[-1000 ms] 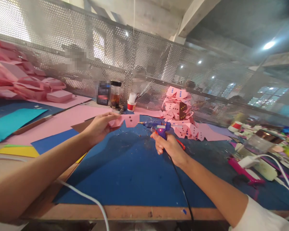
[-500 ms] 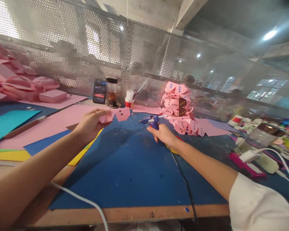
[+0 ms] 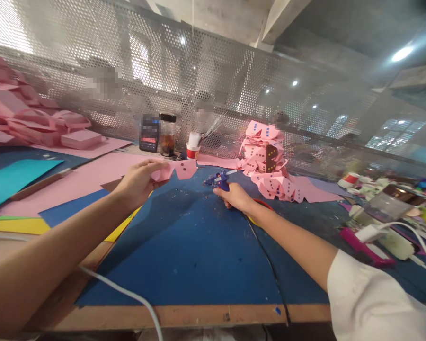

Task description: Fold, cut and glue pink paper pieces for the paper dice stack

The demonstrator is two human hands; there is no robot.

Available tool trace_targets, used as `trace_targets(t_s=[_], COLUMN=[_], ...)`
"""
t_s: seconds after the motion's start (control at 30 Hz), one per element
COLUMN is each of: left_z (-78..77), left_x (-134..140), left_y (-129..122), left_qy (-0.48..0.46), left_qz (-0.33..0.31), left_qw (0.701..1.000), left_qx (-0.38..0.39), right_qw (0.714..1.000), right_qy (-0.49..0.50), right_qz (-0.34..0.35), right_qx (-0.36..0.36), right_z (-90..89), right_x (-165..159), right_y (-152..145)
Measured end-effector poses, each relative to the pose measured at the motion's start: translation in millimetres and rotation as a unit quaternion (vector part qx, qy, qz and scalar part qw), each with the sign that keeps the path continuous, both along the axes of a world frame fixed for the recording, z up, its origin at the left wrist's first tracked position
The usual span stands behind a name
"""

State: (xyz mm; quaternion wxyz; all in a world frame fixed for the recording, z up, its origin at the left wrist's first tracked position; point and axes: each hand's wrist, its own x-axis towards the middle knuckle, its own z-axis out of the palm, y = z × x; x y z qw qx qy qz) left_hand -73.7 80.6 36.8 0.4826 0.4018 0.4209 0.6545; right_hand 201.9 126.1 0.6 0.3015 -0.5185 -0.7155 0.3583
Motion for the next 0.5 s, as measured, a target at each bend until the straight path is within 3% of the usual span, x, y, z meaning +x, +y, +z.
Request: trace_targets(t_s=[0.5], left_z=[1.7], left_x=[1.2], left_y=[-2.4], left_qy=[0.008], left_qz=[-0.003], left_qw=[1.0], left_qx=[-0.009], right_qw=[1.0], right_qy=[0.004], right_qz=[-0.001], right_qx=[-0.002], right_z=[-4.2], right_x=[-0.7], right_y=[3.1])
